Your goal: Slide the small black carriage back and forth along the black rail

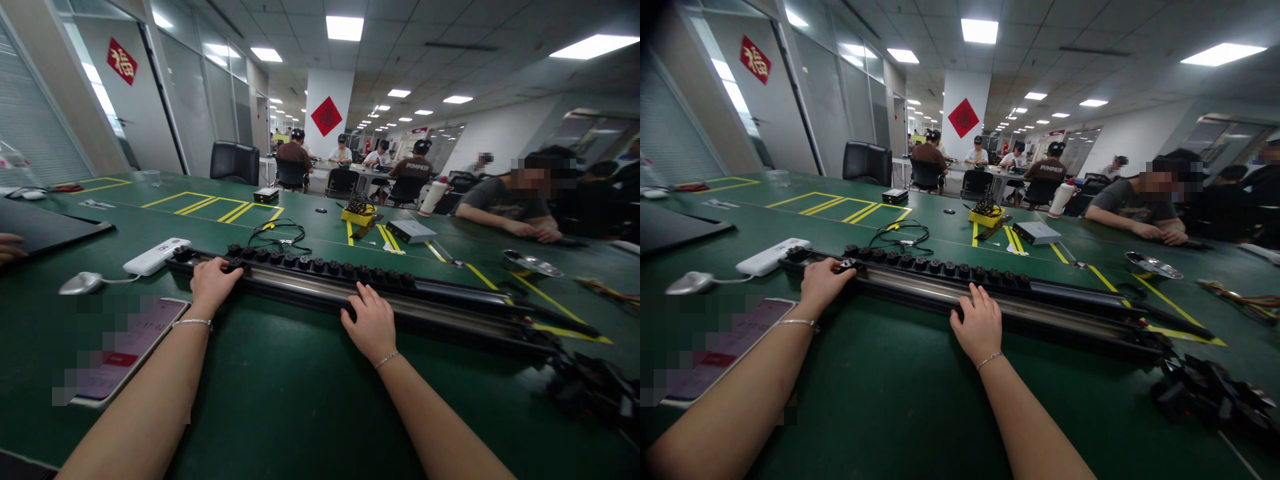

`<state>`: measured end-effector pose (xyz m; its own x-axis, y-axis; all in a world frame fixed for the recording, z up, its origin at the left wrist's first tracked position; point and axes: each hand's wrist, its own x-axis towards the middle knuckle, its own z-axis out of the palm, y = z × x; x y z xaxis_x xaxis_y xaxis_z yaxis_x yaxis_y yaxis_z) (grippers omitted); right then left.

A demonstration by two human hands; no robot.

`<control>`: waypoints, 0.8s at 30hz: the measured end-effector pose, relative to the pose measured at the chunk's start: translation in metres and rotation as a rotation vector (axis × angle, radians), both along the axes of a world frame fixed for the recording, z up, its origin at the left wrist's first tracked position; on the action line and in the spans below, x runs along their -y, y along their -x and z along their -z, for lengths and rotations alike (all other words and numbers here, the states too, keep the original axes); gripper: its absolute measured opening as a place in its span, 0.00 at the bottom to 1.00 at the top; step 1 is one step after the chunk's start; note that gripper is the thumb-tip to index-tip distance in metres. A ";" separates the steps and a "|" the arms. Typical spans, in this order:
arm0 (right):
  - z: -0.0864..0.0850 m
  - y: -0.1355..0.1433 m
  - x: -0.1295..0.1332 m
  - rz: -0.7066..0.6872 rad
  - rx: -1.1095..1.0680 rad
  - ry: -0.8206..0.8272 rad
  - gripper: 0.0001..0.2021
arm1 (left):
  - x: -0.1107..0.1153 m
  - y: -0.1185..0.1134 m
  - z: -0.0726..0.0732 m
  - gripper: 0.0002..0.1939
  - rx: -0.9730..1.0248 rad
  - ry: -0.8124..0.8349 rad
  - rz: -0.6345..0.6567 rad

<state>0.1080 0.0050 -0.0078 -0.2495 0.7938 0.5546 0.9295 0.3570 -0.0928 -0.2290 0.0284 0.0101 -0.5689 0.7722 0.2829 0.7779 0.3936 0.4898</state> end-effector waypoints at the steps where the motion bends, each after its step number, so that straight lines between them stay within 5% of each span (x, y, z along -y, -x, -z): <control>1: 0.000 0.000 0.000 0.001 0.001 -0.002 0.09 | 0.000 0.000 0.000 0.19 0.000 0.004 0.000; 24: 0.001 0.000 0.000 -0.001 0.000 0.003 0.09 | 0.002 -0.005 -0.005 0.17 0.015 0.025 0.023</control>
